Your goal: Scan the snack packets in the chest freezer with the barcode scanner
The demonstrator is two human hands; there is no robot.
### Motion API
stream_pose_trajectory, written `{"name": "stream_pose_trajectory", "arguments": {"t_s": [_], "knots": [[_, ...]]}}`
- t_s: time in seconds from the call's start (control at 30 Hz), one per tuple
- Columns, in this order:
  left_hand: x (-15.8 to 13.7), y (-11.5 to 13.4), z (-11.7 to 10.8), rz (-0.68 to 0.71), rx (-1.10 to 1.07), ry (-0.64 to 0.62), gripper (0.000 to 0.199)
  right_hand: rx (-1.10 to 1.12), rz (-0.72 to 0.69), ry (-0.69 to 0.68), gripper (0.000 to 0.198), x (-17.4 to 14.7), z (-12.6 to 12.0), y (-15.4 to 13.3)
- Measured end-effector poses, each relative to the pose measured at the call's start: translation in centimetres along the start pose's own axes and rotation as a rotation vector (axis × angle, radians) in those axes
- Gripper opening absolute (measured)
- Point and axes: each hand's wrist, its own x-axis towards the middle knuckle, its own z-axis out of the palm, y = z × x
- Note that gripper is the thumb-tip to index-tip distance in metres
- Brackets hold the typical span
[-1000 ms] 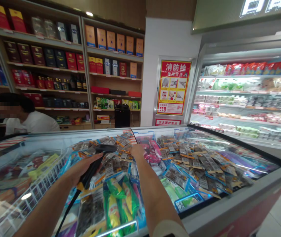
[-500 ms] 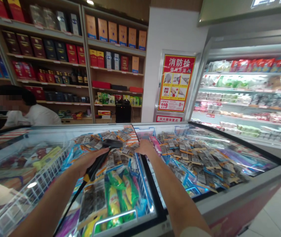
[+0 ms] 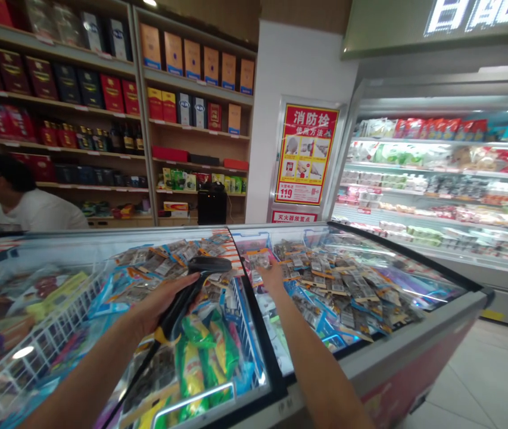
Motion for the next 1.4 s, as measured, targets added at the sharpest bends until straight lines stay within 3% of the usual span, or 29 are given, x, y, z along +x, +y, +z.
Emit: {"name": "stream_pose_trajectory", "arguments": {"t_s": [0.1,0.33,0.87,1.07,1.2,1.4], "knots": [[-0.2,0.1,0.4,-0.022,-0.059,-0.009,0.029,-0.013,0.052,0.085,0.025,-0.1,-0.3,0.0],[-0.1,0.1,0.2,-0.025,-0.084,-0.007,0.028,-0.032,0.023,0.13,0.025,0.3,-0.3,1.0],[-0.4,0.3,0.6,0.015,-0.049,-0.023,0.027,-0.109,-0.024,0.114,0.029,0.0,0.0,0.8],[0.0,0.3,0.1,0.009,-0.024,0.077,0.03,-0.377,-0.015,0.146,0.037,0.4,-1.0,0.2],[0.4,0.2,-0.4,0.018,0.014,0.095,0.032,-0.583,-0.105,0.11,0.05,1.7,-1.7,0.2],[0.2,0.4,-1.0,0.01,0.002,0.118,0.031,-0.847,-0.132,-0.007,0.033,2.8,-1.7,0.4]]}}
